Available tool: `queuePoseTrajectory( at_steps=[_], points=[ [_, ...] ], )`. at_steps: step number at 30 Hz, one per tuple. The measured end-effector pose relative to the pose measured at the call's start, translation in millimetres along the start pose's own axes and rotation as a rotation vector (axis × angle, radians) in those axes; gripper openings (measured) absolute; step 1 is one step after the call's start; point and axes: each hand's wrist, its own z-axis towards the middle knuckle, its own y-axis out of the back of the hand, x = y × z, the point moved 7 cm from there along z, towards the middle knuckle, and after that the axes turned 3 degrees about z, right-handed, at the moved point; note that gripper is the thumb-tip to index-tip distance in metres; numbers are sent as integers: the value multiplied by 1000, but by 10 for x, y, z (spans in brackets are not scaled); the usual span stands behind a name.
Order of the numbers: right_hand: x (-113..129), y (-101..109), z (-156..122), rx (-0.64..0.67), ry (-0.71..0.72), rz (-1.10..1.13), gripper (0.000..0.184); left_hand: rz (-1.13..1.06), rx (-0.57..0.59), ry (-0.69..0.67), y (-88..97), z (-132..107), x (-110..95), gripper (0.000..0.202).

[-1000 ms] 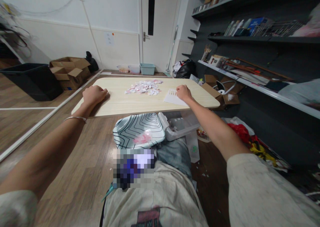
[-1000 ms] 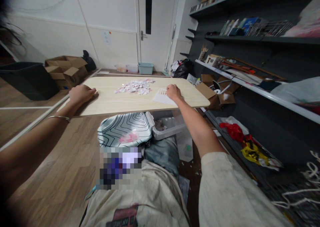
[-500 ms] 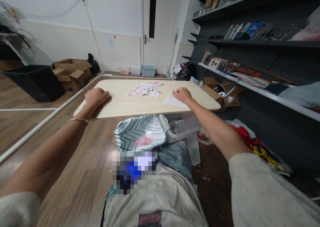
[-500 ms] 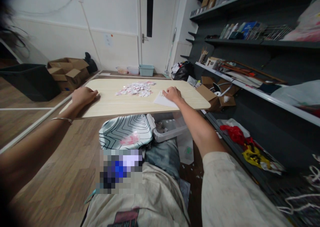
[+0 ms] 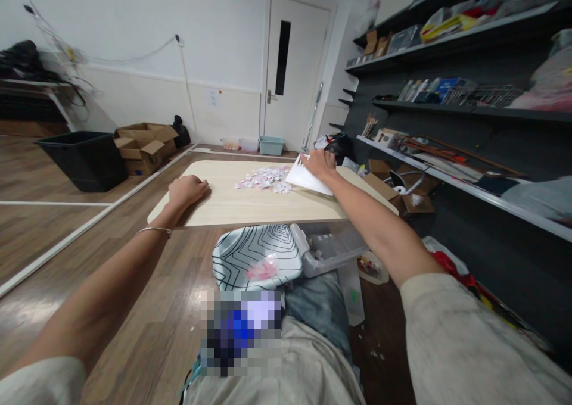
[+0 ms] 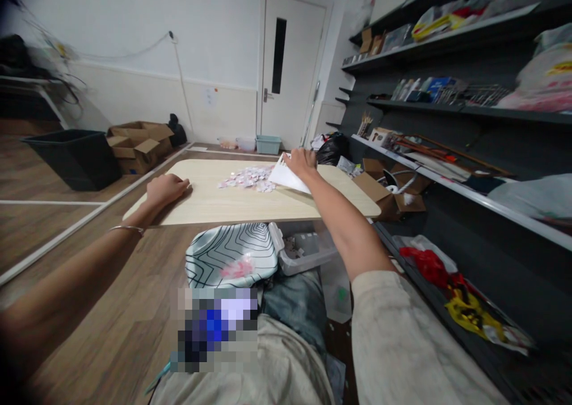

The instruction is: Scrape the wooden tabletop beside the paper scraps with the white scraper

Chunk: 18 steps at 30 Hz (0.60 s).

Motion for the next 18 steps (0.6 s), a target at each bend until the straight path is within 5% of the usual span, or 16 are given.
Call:
queuePoseTrajectory(
  at_steps=[5, 18],
  points=[
    [189, -198, -116, 71, 105, -15, 64, 31, -10, -1, 27, -28, -17, 60],
    [-248, -155, -229, 9, 174, 22, 60, 40, -13, -8, 38, -49, -30, 62]
  ],
)
